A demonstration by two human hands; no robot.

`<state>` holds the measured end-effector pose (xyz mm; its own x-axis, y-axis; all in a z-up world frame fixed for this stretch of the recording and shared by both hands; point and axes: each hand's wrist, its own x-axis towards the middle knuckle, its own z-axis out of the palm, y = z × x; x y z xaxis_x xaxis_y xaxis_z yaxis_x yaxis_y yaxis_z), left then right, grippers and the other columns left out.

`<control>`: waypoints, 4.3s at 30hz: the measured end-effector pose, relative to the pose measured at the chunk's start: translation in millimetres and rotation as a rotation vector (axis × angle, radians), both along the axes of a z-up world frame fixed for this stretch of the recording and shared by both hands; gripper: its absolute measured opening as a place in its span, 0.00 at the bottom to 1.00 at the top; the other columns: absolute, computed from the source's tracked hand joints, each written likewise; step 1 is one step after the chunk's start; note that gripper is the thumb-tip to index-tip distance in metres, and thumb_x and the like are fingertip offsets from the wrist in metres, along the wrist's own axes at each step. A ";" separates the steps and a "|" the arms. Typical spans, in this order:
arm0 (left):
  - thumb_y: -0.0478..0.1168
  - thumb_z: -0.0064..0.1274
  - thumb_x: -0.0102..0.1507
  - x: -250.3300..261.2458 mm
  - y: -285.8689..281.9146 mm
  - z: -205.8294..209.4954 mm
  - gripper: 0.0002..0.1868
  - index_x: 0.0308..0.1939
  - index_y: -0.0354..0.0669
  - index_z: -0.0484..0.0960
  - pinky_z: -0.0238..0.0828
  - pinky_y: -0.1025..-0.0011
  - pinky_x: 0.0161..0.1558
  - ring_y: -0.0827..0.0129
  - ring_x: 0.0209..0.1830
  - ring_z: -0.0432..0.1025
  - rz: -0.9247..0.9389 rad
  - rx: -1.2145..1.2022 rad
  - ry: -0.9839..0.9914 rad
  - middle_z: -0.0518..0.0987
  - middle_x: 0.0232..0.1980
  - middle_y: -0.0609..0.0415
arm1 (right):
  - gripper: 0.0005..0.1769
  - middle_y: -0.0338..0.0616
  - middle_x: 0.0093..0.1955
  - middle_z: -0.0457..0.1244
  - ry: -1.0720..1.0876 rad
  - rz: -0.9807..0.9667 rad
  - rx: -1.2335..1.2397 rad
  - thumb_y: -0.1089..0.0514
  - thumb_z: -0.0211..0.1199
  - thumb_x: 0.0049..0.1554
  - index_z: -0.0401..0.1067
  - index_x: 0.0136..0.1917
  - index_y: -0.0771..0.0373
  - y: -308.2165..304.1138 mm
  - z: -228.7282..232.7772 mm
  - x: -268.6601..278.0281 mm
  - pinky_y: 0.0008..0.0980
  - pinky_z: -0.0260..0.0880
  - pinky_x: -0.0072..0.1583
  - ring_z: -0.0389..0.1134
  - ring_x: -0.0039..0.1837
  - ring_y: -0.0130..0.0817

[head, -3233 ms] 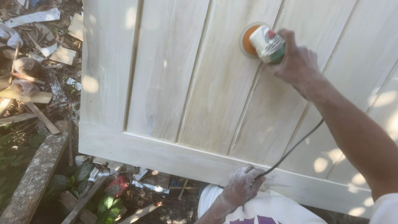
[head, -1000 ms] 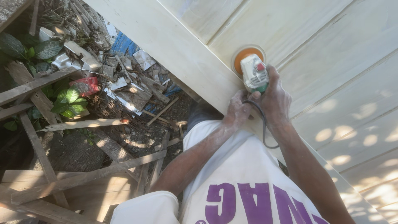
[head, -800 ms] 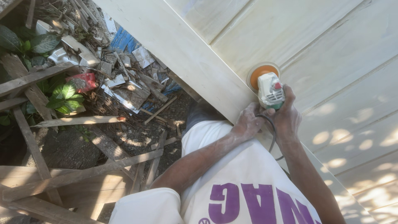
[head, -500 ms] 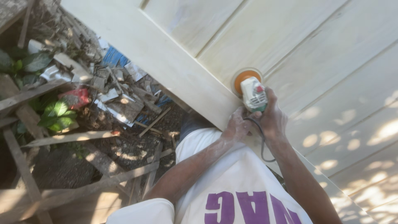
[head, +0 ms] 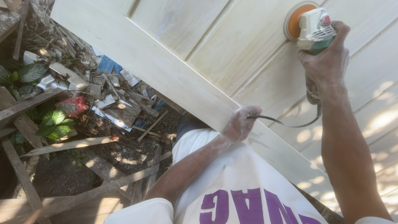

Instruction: The person smooths the surface and edges of a wooden panel using a handheld power sander. They move around the panel to reach different sections and occasionally brush away dust by hand.

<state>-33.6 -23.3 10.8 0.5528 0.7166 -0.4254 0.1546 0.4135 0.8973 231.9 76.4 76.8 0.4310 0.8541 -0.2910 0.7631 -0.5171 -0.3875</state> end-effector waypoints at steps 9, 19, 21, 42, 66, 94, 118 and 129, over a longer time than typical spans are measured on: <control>0.53 0.50 0.68 -22.7 32.1 19.8 0.28 0.63 0.34 0.74 0.79 0.69 0.39 0.70 0.46 0.78 0.168 -0.443 0.018 0.84 0.47 0.50 | 0.51 0.60 0.49 0.69 0.055 0.119 -0.184 0.54 0.75 0.51 0.45 0.76 0.54 -48.5 -17.9 -127.1 0.58 0.73 0.47 0.72 0.45 0.64; 0.63 0.46 0.70 -29.6 43.9 28.8 0.37 0.67 0.33 0.68 0.81 0.69 0.40 0.67 0.47 0.77 0.230 -0.387 -0.096 0.80 0.51 0.48 | 0.55 0.63 0.58 0.67 0.091 0.233 -0.124 0.52 0.79 0.44 0.49 0.76 0.57 -33.1 -8.4 -150.3 0.56 0.73 0.50 0.72 0.52 0.61; 0.65 0.44 0.70 -22.3 48.5 29.1 0.39 0.68 0.33 0.67 0.81 0.68 0.40 0.67 0.48 0.77 0.245 -0.370 -0.145 0.80 0.52 0.48 | 0.54 0.63 0.57 0.67 0.090 0.192 -0.134 0.54 0.78 0.45 0.49 0.76 0.57 -21.5 -7.5 -145.2 0.56 0.73 0.50 0.72 0.52 0.61; 0.60 0.39 0.72 -38.4 39.7 44.9 0.30 0.64 0.37 0.70 0.78 0.70 0.36 0.68 0.39 0.76 0.243 -0.340 -0.040 0.80 0.46 0.49 | 0.48 0.63 0.56 0.66 0.130 0.201 -0.101 0.57 0.75 0.48 0.54 0.75 0.56 -11.1 -12.0 -174.4 0.56 0.72 0.50 0.71 0.53 0.63; 0.41 0.49 0.66 18.0 84.1 -11.4 0.28 0.72 0.45 0.72 0.36 0.36 0.76 0.34 0.81 0.47 -0.385 0.739 0.411 0.56 0.80 0.35 | 0.47 0.61 0.54 0.69 -0.154 -0.039 0.020 0.53 0.81 0.55 0.51 0.74 0.62 140.6 -33.1 140.8 0.43 0.79 0.51 0.74 0.51 0.52; 0.57 0.43 0.72 -94.5 58.6 -13.7 0.37 0.74 0.29 0.63 0.44 0.34 0.75 0.32 0.78 0.54 -0.120 0.858 0.532 0.60 0.77 0.27 | 0.53 0.62 0.51 0.69 0.048 0.220 -0.152 0.57 0.77 0.49 0.44 0.75 0.51 33.2 -29.4 -138.9 0.53 0.75 0.41 0.73 0.43 0.57; 0.61 0.38 0.72 -97.1 51.8 -41.4 0.45 0.73 0.17 0.54 0.40 0.34 0.77 0.25 0.80 0.48 -0.113 0.876 0.541 0.54 0.77 0.20 | 0.54 0.62 0.53 0.67 0.051 0.150 -0.207 0.57 0.77 0.44 0.47 0.75 0.53 10.7 -23.0 -151.7 0.55 0.72 0.45 0.72 0.46 0.60; 0.54 0.46 0.68 -73.2 85.3 -36.3 0.43 0.72 0.18 0.55 0.34 0.34 0.73 0.29 0.80 0.44 -0.269 0.835 0.550 0.53 0.77 0.22 | 0.50 0.60 0.52 0.67 0.049 0.158 -0.131 0.57 0.76 0.43 0.53 0.73 0.54 20.9 -17.4 -131.3 0.57 0.72 0.48 0.71 0.51 0.62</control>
